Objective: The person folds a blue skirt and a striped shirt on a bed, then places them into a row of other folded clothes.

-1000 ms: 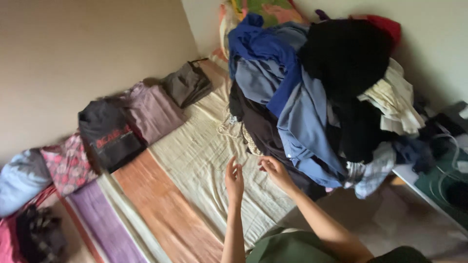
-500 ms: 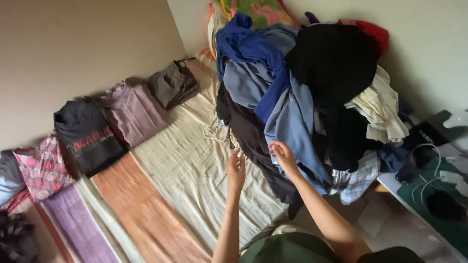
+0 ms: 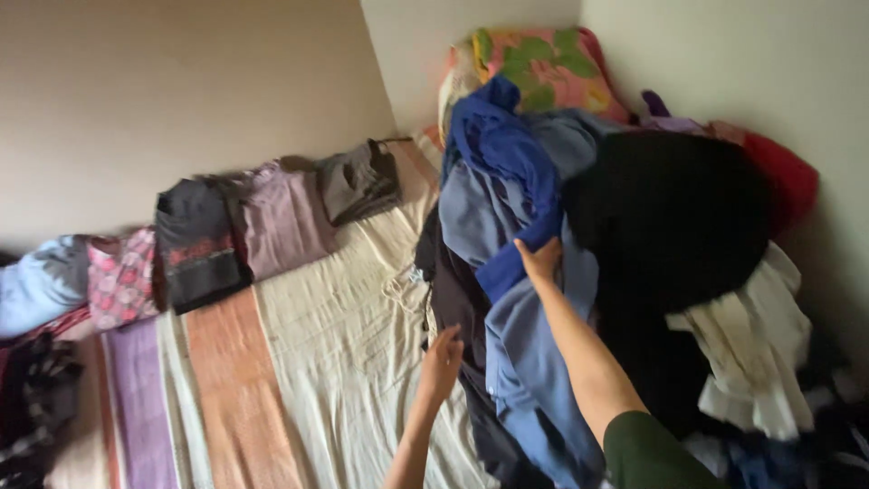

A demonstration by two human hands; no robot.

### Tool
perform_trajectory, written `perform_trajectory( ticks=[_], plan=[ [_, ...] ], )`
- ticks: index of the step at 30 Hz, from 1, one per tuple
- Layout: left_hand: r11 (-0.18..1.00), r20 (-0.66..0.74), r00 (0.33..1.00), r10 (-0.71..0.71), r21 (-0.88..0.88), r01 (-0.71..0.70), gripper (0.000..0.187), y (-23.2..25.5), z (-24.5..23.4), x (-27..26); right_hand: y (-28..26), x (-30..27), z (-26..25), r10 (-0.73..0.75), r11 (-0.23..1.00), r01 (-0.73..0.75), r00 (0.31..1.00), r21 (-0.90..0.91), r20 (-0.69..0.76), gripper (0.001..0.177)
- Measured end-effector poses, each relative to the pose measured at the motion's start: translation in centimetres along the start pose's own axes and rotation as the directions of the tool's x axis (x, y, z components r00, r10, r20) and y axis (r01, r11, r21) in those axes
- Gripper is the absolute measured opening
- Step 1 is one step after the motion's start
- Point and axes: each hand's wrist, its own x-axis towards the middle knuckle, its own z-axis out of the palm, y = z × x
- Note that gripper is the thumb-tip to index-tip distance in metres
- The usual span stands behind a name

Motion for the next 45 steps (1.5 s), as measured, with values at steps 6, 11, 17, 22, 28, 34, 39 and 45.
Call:
perform_trajectory(
  ticks=[6, 11, 17, 22, 28, 34, 39, 45],
  plan=[
    [0.951, -0.03, 0.955, -0.297, 0.086, 0.298, 0.04, -1.7, 1.8, 1.7, -7.9, 4.6, -9.9, -0.053, 0.931, -0.031, 0.974, 0.365, 0.219, 0.031],
    [0.99, -0.275, 0.951, 0.141, 0.058, -0.13, 0.049, -2.2, 3.3, 6.3, -18.5, -3.2, -19.1, -0.228, 0.489, -0.248, 0.889, 0.836, 0.397, 0.022],
    [0.908, -0.199, 0.886, -0.419, -0.068, 0.415, 0.05, -3.1, 0.5, 5.2, -12.7, -19.6, -16.6, -0.14, 0.267, -0.783, 0.546, 0.562, 0.826, 0.043],
    [0.844, -0.096, 0.948, -0.304, -0.488, 0.222, 0.047, -11.2, -1.5, -1.0, -12.3, -15.9, -14.7, 0.155, 0.048, -0.929, 0.369, 0.366, 0.916, 0.066],
    [0.976, 0.329, 0.919, -0.219, 0.096, 0.198, 0.061, -10.1, -6.6, -9.5, -17.8, -7.6, -10.0, -0.007, -0.547, -0.824, 0.181, 0.148, 0.983, 0.085],
    [0.868, 0.109, 0.878, -0.466, -0.137, 0.478, 0.096, -16.4, -10.2, -11.1, -23.1, -11.9, -8.0, 0.176, 0.294, -0.808, 0.571, 0.51, 0.802, 0.064],
    [0.724, -0.145, 0.894, -0.425, -0.647, 0.239, 0.087, -18.0, -18.2, -14.0, -37.1, -23.8, -16.0, -0.773, 0.629, -0.271, -0.118, 0.729, 0.623, 0.056],
    [0.615, 0.024, 0.893, -0.449, -0.717, 0.329, 0.079, -22.5, -26.7, -20.6, -49.0, -31.2, -25.3, -0.537, 0.801, -0.144, -0.603, 0.581, 0.59, 0.061]
  ],
)
